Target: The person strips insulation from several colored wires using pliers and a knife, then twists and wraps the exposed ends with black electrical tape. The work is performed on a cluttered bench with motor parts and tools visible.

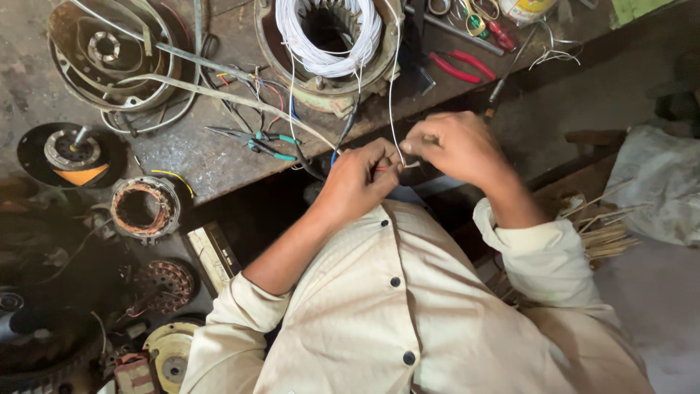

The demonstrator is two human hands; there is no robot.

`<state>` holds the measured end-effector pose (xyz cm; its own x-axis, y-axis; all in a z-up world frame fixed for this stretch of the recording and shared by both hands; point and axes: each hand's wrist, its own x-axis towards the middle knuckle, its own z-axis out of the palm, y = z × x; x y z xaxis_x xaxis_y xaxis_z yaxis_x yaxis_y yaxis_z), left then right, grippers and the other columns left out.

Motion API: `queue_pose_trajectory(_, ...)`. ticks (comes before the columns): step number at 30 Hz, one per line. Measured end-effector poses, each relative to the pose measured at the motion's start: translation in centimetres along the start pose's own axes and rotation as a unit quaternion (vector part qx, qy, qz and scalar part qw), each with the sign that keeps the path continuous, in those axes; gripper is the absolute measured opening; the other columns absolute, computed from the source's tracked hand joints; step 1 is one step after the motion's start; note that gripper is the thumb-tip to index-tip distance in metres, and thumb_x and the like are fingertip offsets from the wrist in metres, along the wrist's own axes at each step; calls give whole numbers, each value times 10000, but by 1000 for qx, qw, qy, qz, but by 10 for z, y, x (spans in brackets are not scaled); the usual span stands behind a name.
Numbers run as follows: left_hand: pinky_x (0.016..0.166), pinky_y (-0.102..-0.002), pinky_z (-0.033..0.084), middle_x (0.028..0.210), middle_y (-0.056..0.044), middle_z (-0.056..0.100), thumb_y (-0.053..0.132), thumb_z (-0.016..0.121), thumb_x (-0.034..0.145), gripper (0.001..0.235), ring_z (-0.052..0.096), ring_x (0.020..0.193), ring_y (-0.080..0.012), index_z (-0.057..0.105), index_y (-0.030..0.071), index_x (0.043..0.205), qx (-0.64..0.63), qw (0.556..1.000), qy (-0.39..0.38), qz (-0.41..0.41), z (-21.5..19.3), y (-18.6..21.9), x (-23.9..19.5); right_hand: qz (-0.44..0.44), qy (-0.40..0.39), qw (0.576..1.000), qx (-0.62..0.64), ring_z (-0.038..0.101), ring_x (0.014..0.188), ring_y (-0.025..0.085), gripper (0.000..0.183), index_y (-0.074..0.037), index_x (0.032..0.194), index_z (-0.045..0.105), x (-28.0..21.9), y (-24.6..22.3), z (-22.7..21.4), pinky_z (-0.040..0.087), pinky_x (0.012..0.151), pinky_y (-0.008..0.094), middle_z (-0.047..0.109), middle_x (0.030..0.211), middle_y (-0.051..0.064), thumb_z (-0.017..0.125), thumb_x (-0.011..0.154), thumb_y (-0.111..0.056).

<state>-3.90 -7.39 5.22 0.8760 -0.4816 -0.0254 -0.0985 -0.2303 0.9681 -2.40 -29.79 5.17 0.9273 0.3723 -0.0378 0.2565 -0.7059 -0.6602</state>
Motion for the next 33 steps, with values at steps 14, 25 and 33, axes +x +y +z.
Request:
queue_pose_trajectory(14,590,-338,450,732,-90,631,109,723,926,94,602,637,-213,670,32,934,10,998,1,65,-1,-1,0,-80,118,990,21,658,826,196,235,-57,1031,696,-76,-39,12,515,722,319,696,895,111,619,1077,-274)
queue_pose_trajectory(25,686,-364,452,767,-72,634,157,717,946,115,606,682,-241,660,58,960,61,996,24,64,1,-2,-2,124,-65,959,246,646,615,131,235,-48,945,734,-60,-12,38,513,608,302,677,672,88,605,1033,-223)
queue_pose_trajectory(33,674,-368,437,752,-77,629,154,697,956,86,611,681,-244,675,73,971,82,995,-3,61,-4,-1,0,-32,157,981,-113,655,716,293,114,-89,923,726,-55,-32,17,504,635,416,686,779,115,681,981,-176)
